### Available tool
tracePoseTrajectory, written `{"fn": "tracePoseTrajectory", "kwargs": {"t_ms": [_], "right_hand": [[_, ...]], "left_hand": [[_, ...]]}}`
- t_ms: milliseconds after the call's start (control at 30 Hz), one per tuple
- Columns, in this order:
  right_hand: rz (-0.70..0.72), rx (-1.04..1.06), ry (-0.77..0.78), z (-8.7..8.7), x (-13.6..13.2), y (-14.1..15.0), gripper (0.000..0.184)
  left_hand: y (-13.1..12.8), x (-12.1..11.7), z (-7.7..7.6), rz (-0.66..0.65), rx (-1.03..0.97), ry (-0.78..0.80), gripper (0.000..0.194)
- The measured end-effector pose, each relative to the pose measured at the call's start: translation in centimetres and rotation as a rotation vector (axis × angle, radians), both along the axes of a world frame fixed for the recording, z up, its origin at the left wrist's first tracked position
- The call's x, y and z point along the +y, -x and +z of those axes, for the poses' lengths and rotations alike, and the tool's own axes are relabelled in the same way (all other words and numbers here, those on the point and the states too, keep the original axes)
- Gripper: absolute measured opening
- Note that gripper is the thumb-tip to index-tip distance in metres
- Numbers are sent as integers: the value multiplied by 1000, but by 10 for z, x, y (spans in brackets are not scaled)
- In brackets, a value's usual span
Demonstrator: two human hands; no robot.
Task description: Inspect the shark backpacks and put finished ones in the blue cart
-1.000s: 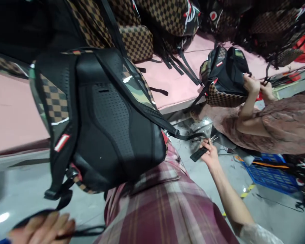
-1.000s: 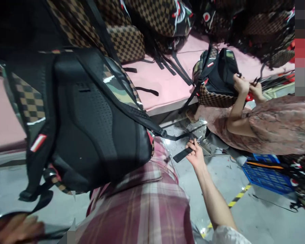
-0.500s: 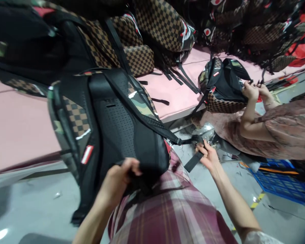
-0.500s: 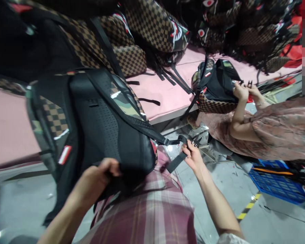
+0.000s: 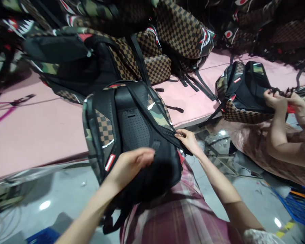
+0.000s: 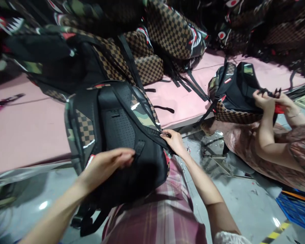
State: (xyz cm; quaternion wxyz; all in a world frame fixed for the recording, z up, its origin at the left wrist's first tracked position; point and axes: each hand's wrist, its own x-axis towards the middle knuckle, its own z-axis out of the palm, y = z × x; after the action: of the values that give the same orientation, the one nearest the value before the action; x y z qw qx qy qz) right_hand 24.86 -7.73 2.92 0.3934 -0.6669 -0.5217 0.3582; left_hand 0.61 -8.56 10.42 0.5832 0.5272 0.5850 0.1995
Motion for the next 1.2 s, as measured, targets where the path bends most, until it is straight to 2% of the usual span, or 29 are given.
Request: {"fn": "tracePoseTrajectory", "kwargs": {"t_ms": [67,133,200,233,367,433,500,567,833,900,967,1067,1200], "right_hand": [[-29,167,34,-5,7,6,20],[-30,310,47,-5,6,5,22],[-32,344,44,2,0,1,24],[-54,284,24,7,-4,-2,24],[-216,-220,-159,33,-28,-4,41],[-208,-383,-217,42,-39,0,35],[-164,-453,-240,45,-48,6,23],[-152,-501,-258,44,-51,11,18],[-202,-529,-298,39,-48,17,18],[-213,-458,-298,39,-45,17,17],[-203,-285,-272,39,-41,15,15],[-128,164,-186,33,-36,10,17],[-112,716,-36,19,-32,15,33]], "left_hand": [[-35,25,-11,98,-151,36,40],[-63,40,-22,170,-249,46,42],[-81,45,-30,187,-311,67,40],[-87,46,-31,184,-339,95,39],[-95,45,-27,210,-404,236,34],[-96,46,-23,238,-406,247,34],[-97,46,-21,255,-415,235,36],[-98,45,-19,260,-430,222,38],[-100,41,-18,244,-460,202,39],[-100,40,-17,238,-459,199,39],[-100,40,-15,230,-461,202,39],[-97,40,-10,198,-473,209,40],[-96,42,-10,171,-483,204,41]]}}
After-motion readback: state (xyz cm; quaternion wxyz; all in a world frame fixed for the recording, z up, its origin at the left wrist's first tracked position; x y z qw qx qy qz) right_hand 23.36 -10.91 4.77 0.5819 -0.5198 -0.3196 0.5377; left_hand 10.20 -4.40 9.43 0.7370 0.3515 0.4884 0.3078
